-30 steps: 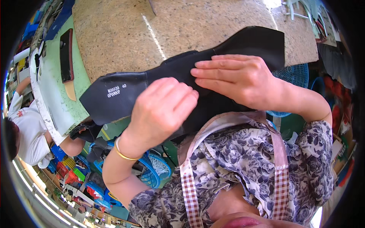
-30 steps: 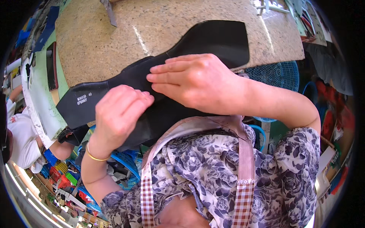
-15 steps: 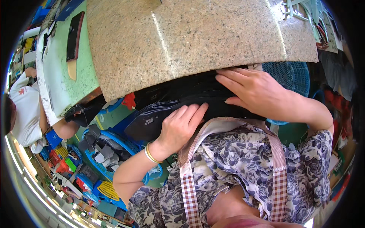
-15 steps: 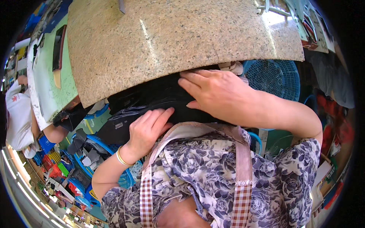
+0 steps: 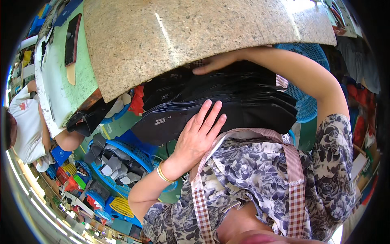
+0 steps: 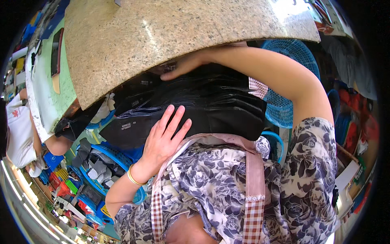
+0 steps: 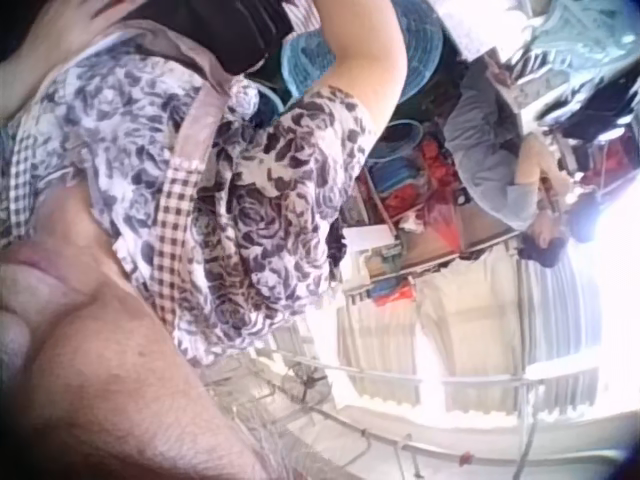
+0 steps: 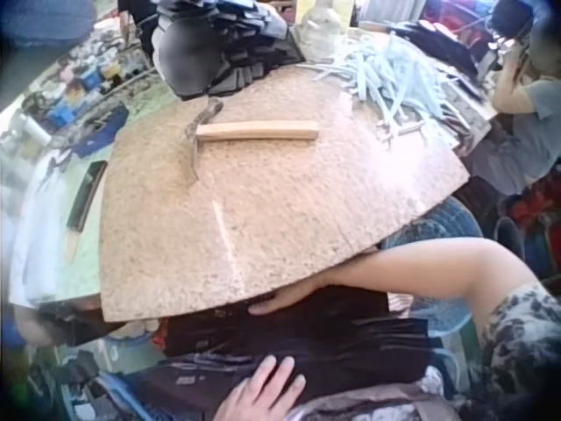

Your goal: The person attaches reinforcement strips to the edges of leather shoe components by hand, folds the edges over, and hammers them down using a hammer.

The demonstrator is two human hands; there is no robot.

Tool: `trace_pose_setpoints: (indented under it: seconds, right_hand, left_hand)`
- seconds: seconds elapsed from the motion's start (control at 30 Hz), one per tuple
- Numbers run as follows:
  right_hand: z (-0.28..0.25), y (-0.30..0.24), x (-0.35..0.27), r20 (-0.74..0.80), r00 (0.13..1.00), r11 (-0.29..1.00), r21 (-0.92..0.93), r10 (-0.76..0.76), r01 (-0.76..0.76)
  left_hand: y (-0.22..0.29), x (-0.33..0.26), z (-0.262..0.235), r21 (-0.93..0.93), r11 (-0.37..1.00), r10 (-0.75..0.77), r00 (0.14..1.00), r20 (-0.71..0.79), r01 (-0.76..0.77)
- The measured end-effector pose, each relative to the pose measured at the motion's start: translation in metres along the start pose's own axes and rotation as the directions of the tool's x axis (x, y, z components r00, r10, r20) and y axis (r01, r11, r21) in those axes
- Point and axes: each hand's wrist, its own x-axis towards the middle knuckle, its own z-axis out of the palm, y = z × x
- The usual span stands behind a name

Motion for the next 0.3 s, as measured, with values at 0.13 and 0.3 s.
trace_pose_setpoints:
  seconds: [0.13, 0.3]
  right_hand:
    - [0.019, 0.022, 0.0, -0.234, 0.951, 0.855, -0.431, 0.203, -0.289]
    - [0.002, 0.025, -0.012, -0.079, 0.99, 0.959, -0.251, 0.113, -0.13]
  left_hand:
    - [-0.003, -0.001, 0.002, -0.049, 0.997, 0.058, 0.998, 0.002, -0.058]
    - [-0.006, 0.009, -0.001, -0.019, 0.996, 0.085, 0.996, 0.037, -0.085]
